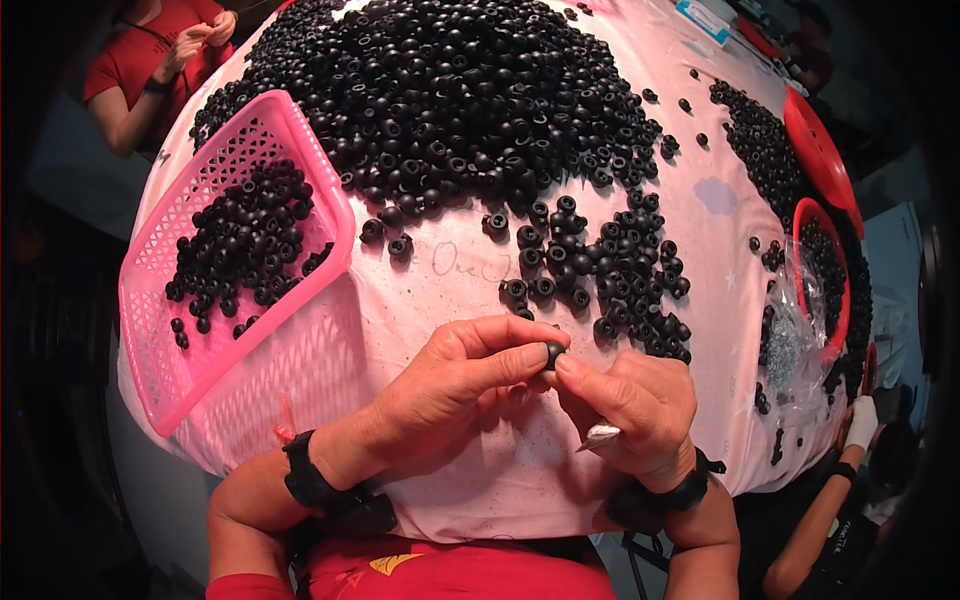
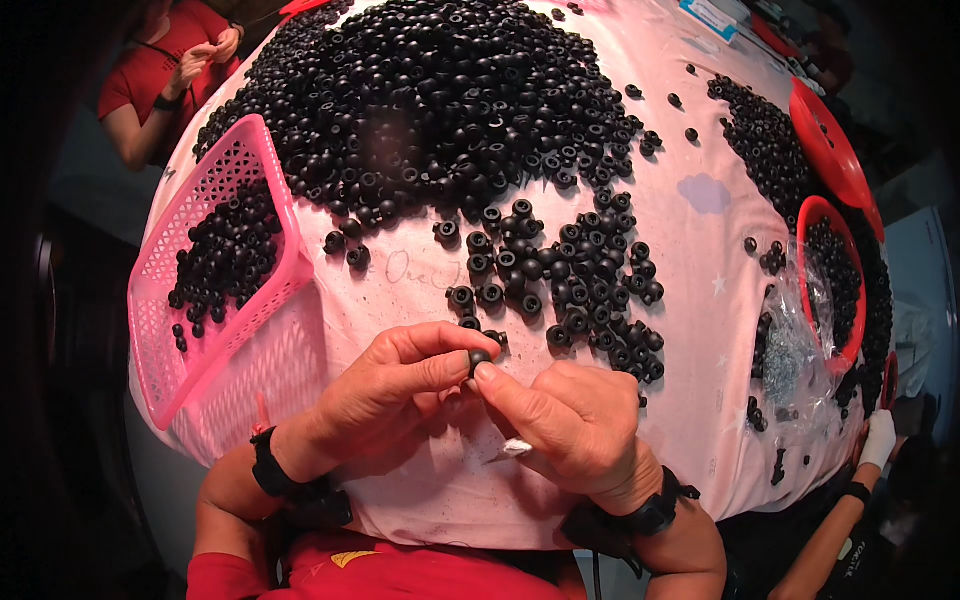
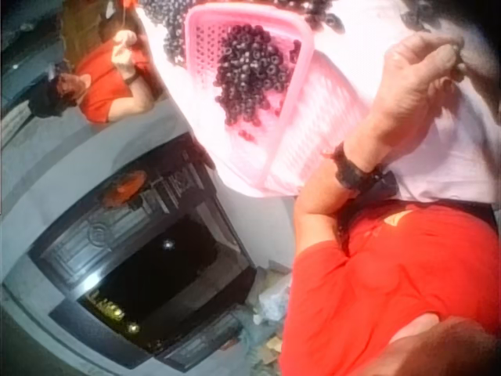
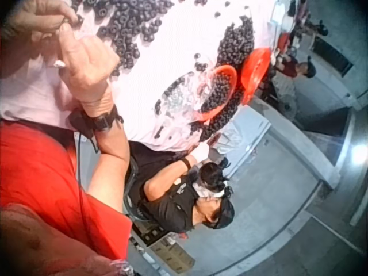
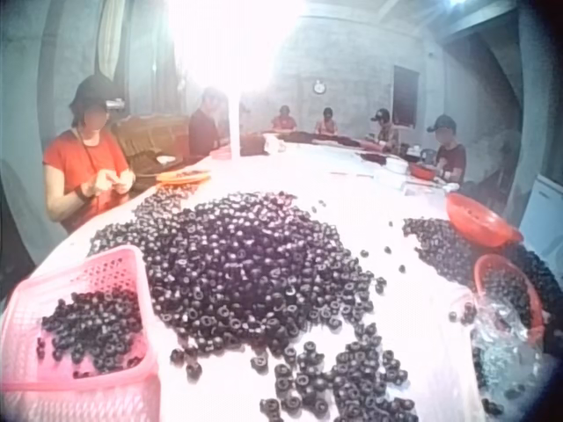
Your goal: Sorting and inspecting small black plastic shoe eyelets at a production table.
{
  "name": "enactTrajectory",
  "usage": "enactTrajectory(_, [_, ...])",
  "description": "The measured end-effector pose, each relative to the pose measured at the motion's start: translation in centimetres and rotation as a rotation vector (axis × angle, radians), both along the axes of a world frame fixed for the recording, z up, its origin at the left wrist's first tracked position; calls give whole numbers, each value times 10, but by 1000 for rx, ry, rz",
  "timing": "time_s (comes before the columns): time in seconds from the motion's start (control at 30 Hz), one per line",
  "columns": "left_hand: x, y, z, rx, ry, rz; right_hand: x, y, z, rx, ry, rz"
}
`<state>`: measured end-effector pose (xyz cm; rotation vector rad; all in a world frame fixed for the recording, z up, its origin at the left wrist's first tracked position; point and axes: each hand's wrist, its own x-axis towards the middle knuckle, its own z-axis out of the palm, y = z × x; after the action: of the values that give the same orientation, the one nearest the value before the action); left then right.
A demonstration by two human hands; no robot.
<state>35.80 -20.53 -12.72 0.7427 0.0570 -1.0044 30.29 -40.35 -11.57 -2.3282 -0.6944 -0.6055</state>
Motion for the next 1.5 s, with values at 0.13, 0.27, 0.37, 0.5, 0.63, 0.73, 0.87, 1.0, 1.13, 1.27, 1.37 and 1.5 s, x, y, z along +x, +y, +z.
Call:
enactTrajectory(0.13, [0,1,0,17,-4,23,2,5,3,34,10,4])
enactTrajectory(0.27, [1,3,1,-4,27,-22,1,8,2,277,329,-118])
enactTrajectory(0.37, [1,5,-2,-33,-10,-31,4,8,-1,351,535,-124])
enactTrajectory(0.5, [0,3,-1,-43,-30,-42,5,9,0,333,583,-127])
enactTrajectory(0.63, [2,4,3,-72,-23,-62,6,8,-2,280,558,-153])
enactTrajectory(0.73, [1,5,2,-72,-40,-53,6,9,-4,245,533,-167])
enactTrajectory(0.87, [0,4,2,-36,-46,-53,6,9,-5,228,521,-175])
enactTrajectory(1.0, [0,3,1,-22,-60,-44,6,8,-5,196,515,-178])
enactTrajectory(1.13, [2,5,0,-53,-73,-60,6,8,-6,211,522,-169])
enactTrajectory(1.27, [0,3,2,-23,-77,-50,6,7,-5,202,526,-160])
enactTrajectory(1.37, [2,5,3,7,-93,-54,7,7,-3,186,542,-150])
enactTrajectory(1.5, [2,4,4,-16,-100,-53,5,8,-3,172,534,-158])
